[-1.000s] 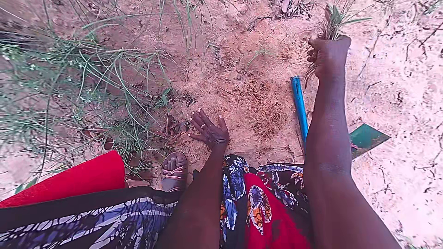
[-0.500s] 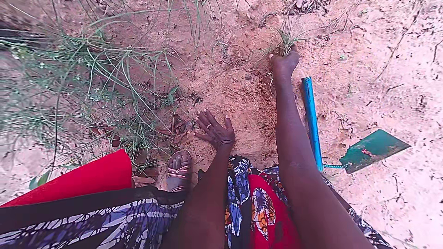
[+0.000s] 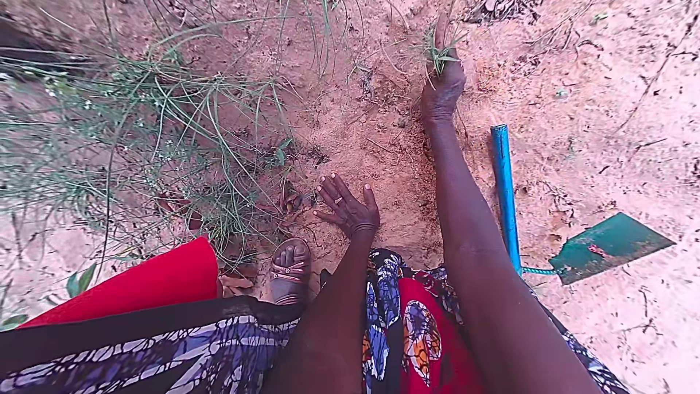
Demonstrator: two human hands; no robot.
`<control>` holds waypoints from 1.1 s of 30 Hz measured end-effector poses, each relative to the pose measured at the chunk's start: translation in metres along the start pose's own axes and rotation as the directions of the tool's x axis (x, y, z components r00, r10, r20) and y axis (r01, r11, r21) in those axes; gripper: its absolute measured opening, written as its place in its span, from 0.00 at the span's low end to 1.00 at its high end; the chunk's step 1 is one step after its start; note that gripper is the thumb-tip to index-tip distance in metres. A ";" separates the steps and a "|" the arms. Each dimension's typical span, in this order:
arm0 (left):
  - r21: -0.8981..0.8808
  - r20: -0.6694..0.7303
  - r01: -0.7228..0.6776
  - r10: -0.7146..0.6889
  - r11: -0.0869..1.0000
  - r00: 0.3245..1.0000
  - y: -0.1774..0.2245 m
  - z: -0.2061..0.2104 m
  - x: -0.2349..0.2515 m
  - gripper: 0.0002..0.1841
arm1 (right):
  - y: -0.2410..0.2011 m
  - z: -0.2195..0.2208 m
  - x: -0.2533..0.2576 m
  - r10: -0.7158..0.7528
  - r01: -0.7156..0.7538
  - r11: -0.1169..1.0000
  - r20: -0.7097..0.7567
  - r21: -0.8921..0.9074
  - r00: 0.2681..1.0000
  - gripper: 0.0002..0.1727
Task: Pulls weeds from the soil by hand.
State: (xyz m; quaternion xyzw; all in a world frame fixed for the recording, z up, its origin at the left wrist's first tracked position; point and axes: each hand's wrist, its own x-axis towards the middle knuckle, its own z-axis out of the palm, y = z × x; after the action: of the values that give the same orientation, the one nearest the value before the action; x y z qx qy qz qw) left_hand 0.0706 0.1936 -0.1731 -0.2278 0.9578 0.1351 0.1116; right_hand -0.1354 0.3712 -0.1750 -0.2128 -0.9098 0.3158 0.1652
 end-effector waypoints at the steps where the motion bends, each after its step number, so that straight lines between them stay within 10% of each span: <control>1: 0.003 -0.001 0.001 -0.001 1.000 1.000 0.000 0.000 0.000 0.45 | 0.009 0.005 0.000 -0.018 0.030 0.986 -0.069 0.166 0.997 0.18; 4: 0.018 0.007 0.007 -0.007 1.000 1.000 0.000 0.000 0.000 0.45 | 0.021 0.008 0.015 0.191 -0.101 0.631 -0.028 0.769 0.981 0.08; 8: 0.032 0.015 0.008 -0.008 0.999 1.000 0.000 0.000 0.001 0.45 | 0.017 -0.009 0.030 0.362 -0.319 0.294 0.204 0.901 0.910 0.19; 16: 0.029 0.073 0.032 -0.034 0.999 0.997 0.002 -0.004 0.002 0.45 | 0.005 -0.007 0.024 0.464 -0.399 0.651 0.078 0.645 0.882 0.14; 33: 0.021 0.064 0.016 -0.017 1.000 0.998 0.000 -0.001 -0.001 0.45 | -0.029 -0.053 -0.057 0.564 -0.346 0.619 -0.092 0.705 0.821 0.12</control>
State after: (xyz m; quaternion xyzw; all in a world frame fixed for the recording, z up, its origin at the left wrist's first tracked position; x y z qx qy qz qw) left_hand 0.0717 0.1941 -0.1722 -0.2300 0.9532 0.1315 0.1457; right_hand -0.0716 0.3489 -0.1266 -0.4123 -0.6149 0.6108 0.2809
